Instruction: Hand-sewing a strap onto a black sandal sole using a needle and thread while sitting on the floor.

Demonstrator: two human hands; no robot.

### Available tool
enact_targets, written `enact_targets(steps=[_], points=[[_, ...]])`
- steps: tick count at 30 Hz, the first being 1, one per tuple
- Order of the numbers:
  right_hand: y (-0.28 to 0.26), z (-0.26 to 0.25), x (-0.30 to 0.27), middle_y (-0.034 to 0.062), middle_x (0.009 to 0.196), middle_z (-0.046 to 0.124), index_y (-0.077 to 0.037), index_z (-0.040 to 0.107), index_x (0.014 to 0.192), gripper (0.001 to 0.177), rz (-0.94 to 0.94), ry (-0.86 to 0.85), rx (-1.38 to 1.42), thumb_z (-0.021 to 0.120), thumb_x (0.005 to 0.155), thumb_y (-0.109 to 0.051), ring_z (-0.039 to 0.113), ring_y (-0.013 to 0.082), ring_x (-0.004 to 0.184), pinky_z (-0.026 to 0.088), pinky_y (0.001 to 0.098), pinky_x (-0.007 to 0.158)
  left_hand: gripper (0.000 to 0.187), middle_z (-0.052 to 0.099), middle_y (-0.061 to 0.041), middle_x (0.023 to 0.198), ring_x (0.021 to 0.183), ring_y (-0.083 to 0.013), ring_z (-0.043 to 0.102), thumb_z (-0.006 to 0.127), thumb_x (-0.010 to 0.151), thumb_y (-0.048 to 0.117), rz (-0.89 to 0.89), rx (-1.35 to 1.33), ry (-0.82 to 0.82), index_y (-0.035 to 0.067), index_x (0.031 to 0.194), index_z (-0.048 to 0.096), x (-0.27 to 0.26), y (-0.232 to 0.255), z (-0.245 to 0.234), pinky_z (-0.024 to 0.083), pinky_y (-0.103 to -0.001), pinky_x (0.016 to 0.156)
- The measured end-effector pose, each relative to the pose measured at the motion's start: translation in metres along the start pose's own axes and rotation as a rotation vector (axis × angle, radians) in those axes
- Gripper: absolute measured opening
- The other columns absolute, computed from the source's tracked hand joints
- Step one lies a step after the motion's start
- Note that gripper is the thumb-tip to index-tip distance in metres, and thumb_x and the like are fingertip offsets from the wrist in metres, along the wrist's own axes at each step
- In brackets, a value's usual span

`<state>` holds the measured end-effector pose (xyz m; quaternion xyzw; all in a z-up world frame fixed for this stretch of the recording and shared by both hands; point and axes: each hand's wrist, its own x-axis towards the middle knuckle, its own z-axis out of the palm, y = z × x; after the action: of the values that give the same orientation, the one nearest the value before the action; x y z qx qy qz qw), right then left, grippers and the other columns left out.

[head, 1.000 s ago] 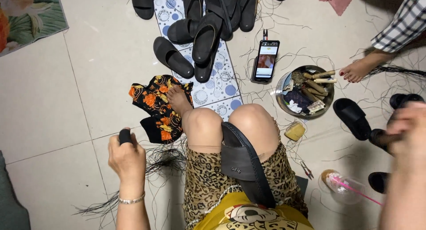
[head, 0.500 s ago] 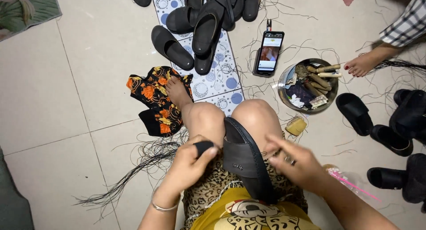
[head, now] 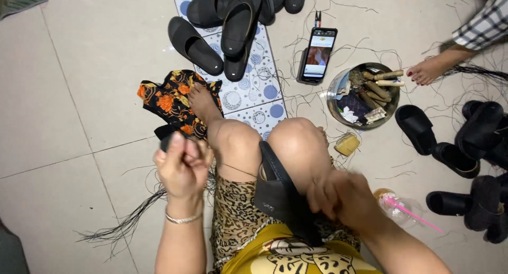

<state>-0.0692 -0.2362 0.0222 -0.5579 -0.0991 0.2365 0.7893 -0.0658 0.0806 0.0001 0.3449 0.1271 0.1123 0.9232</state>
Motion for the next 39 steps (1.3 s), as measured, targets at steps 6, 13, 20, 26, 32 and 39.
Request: enact_targets(steps=[6,13,20,26,32,39], points=[[-0.025,-0.044,0.01,0.0214,0.06,0.063,-0.005,0.056,0.084,0.027,0.231,0.277,-0.18,0.052,0.105,-0.022,0.051,0.0217,0.032,0.034,0.0255,0.029,0.046,0.041,-0.006,0.062,0.056,-0.0192,0.046,0.047,0.109,0.027,-0.156,0.161,0.05,0.003,0.071,0.056,0.002,0.01,-0.077,0.046,-0.036,0.05],[-0.043,-0.104,-0.032,0.0153,0.109,0.058,-0.017,0.047,0.157,0.06,0.028,0.041,-1.323,0.057,0.099,-0.015,0.059,0.0267,0.1,0.051,0.0408,0.088,0.078,0.052,-0.018,0.128,0.122,-0.0355,0.053,0.083,0.08,0.037,0.261,1.598,0.102,0.003,0.142,0.049,-0.041,0.031,-0.03,0.044,-0.045,0.106],[-0.061,-0.031,-0.017,-0.001,0.078,0.05,-0.049,0.043,0.154,0.057,0.391,-0.48,-1.548,0.053,0.099,-0.039,0.058,0.0226,0.069,0.052,0.042,0.06,0.11,0.056,-0.021,0.132,0.126,-0.0404,0.053,0.091,0.069,0.053,0.278,1.44,-0.86,0.006,0.15,0.033,-0.081,-0.041,0.055,0.029,-0.065,0.121],[-0.058,-0.028,-0.012,-0.002,0.079,0.059,-0.052,0.051,0.147,0.051,0.316,-0.541,-1.608,0.052,0.098,-0.04,0.065,0.0276,0.069,0.053,0.0465,0.054,0.091,0.055,-0.023,0.124,0.118,-0.0441,0.054,0.089,0.082,0.036,0.491,1.453,-0.86,-0.001,0.148,0.038,-0.082,-0.045,0.058,0.037,-0.065,0.118],[-0.066,-0.016,-0.009,0.0016,0.07,0.054,-0.05,0.046,0.15,0.058,0.206,-0.579,-1.735,0.054,0.097,-0.029,0.059,0.0306,0.051,0.049,0.0479,0.041,0.075,0.056,-0.023,0.12,0.114,-0.0423,0.056,0.083,0.088,0.028,0.492,1.377,-0.795,-0.001,0.144,0.043,-0.086,-0.048,0.065,0.039,-0.063,0.117],[-0.056,0.004,-0.003,0.0082,0.093,0.063,-0.024,0.046,0.142,0.055,0.257,-0.598,-1.758,0.057,0.089,-0.017,0.068,0.0401,0.06,0.053,0.0556,0.047,0.085,0.056,-0.022,0.118,0.114,-0.043,0.059,0.095,0.077,0.027,0.56,1.494,-0.74,0.003,0.142,0.046,-0.091,-0.052,0.075,0.042,-0.06,0.117]])
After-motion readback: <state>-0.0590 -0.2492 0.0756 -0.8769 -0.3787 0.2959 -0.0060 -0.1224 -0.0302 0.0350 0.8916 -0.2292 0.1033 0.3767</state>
